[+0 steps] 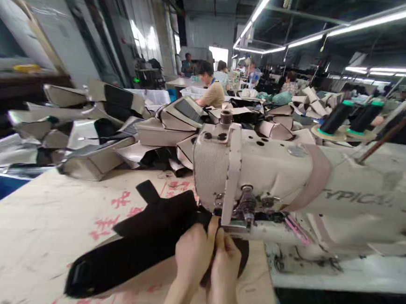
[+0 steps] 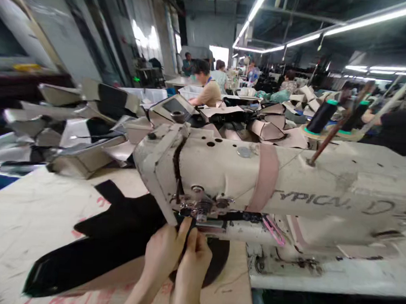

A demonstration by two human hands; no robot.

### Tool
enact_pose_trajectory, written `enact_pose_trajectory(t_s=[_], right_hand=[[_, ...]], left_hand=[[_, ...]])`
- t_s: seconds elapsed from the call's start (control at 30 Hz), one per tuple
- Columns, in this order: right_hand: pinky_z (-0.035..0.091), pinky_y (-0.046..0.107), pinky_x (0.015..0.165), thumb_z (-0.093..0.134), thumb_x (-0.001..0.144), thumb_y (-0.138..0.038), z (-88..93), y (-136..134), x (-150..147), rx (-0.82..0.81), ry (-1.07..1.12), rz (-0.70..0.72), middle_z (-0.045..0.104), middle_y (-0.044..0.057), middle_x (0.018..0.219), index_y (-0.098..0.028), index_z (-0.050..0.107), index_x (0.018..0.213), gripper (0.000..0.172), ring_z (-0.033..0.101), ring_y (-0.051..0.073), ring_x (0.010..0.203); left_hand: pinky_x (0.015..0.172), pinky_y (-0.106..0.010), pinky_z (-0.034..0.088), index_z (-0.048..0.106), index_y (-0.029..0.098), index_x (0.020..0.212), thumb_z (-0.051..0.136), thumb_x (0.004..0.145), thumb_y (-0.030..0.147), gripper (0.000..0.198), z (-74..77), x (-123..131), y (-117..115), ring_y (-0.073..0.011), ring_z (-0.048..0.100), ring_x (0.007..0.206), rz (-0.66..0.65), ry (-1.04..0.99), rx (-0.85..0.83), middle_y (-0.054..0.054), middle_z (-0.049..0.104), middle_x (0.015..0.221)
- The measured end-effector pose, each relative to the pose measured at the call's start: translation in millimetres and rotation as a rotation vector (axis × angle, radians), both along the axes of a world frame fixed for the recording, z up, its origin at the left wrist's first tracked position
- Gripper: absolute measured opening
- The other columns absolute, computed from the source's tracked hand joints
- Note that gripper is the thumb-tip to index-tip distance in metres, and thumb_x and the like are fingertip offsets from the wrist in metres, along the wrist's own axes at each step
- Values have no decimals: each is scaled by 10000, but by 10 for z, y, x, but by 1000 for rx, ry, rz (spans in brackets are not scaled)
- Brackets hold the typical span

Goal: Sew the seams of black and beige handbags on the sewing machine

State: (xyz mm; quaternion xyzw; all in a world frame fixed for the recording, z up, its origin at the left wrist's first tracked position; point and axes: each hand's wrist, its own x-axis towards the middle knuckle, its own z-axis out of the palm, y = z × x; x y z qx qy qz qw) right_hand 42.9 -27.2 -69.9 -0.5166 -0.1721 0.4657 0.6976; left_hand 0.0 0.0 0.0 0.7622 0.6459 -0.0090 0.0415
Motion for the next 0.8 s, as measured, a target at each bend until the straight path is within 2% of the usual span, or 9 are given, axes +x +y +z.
enact_pose_trajectory(t_s=[0.13,0.23,0.37,0.47,0.57,0.8], right_hand=[[437,244,606,560,748,-536,20,-8,7,2,-9,9,647,52,685,-114,661,764,434,571,168,653],[437,236,589,563,748,-538,25,-23,-8,5,2,11,642,44,673,-120,658,762,428,565,160,640],[403,212,497,571,740,-551,39,-22,-46,-29,33,5,609,16,590,-124,656,776,437,523,128,528],[308,196,392,569,733,-572,66,-9,-73,-94,73,8,542,-16,488,-121,649,782,461,424,91,401],[210,194,350,569,730,-579,106,-1,-91,-123,117,16,514,-26,462,-115,639,797,474,351,70,355],[172,201,364,652,651,-562,221,15,-60,-95,208,-5,479,-41,444,-123,607,721,447,293,58,364]], left_hand=[[527,-237,365,574,190,1175,354,896,298,371,-30,-28,-13,-231,643,727,46,-79,-19,-121,672,840],[540,-225,352,657,163,1009,323,910,303,376,-113,-77,19,-204,647,733,108,-192,-44,-109,682,777],[539,-230,329,677,165,863,326,909,296,377,-182,-127,81,-208,652,768,96,-265,-16,-101,689,740],[566,-239,335,665,165,794,313,914,317,401,-130,-115,116,-215,658,780,134,-304,-3,-97,699,759],[585,-252,339,650,169,767,279,920,357,443,-59,-92,135,-223,659,791,137,-295,1,-100,705,806],[566,-271,355,648,163,748,258,904,407,486,4,-73,130,-243,662,761,183,-277,-2,-116,706,786]])
